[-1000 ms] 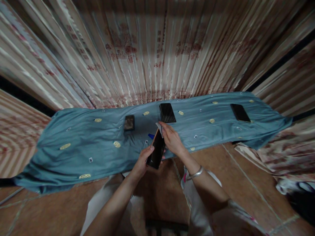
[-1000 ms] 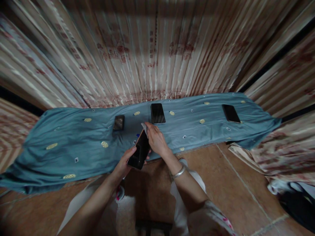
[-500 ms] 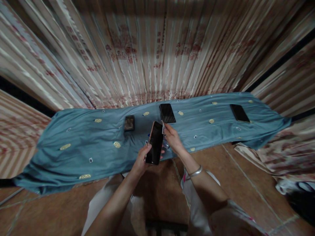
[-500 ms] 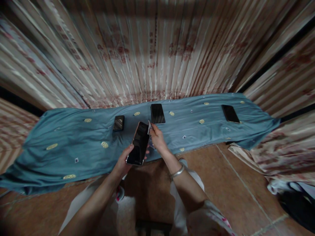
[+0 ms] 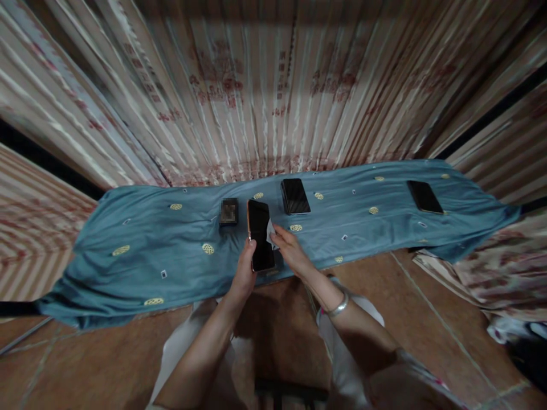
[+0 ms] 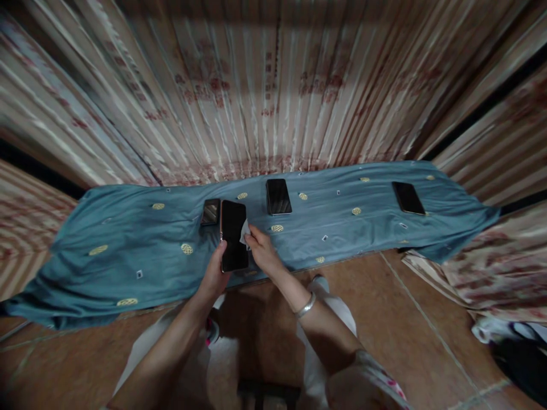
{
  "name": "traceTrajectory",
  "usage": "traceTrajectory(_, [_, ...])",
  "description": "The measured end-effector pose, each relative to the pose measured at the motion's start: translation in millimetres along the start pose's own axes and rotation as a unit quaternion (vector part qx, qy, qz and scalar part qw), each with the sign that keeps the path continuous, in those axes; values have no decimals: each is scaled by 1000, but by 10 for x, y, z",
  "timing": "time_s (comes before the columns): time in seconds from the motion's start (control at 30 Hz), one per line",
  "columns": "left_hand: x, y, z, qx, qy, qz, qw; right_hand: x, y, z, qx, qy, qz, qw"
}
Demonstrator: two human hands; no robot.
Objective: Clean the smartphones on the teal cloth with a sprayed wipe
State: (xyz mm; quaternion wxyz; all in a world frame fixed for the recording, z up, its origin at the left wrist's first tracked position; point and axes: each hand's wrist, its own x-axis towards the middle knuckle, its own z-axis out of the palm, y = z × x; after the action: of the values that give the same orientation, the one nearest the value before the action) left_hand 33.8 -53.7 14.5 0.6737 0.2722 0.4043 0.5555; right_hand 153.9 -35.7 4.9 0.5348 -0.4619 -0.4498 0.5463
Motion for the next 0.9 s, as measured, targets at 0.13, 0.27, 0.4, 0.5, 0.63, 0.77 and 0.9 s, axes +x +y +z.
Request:
traceTrajectory(0.13, [35, 58, -6, -29, 8, 2, 1000, -78, -21, 65, 6, -32, 4, 999])
traceTrajectory(0.27, [54, 125, -10, -67, 24, -31, 997, -155, -28, 111, 12, -45, 26, 999])
traceTrajectory(0.4, [66, 195, -38, -77, 36, -57, 995, -225, 1, 144, 61, -59, 61, 995])
traceTrajectory(0.5, [65, 236, -39, -73, 28, -57, 995, -279, 5, 169, 119, -68, 107, 985])
traceTrajectory(0.63, [60, 250, -10, -70, 18, -47, 996, -341, -25, 201, 211, -67, 172, 960])
traceTrajectory(0.77, [70, 227, -2, -29, 39, -19, 999, -359, -18, 208, 283, -66, 219, 932])
traceTrajectory(0.9, [79, 206, -18, 31, 32, 31, 999, -350, 18, 211, 300, -73, 248, 918])
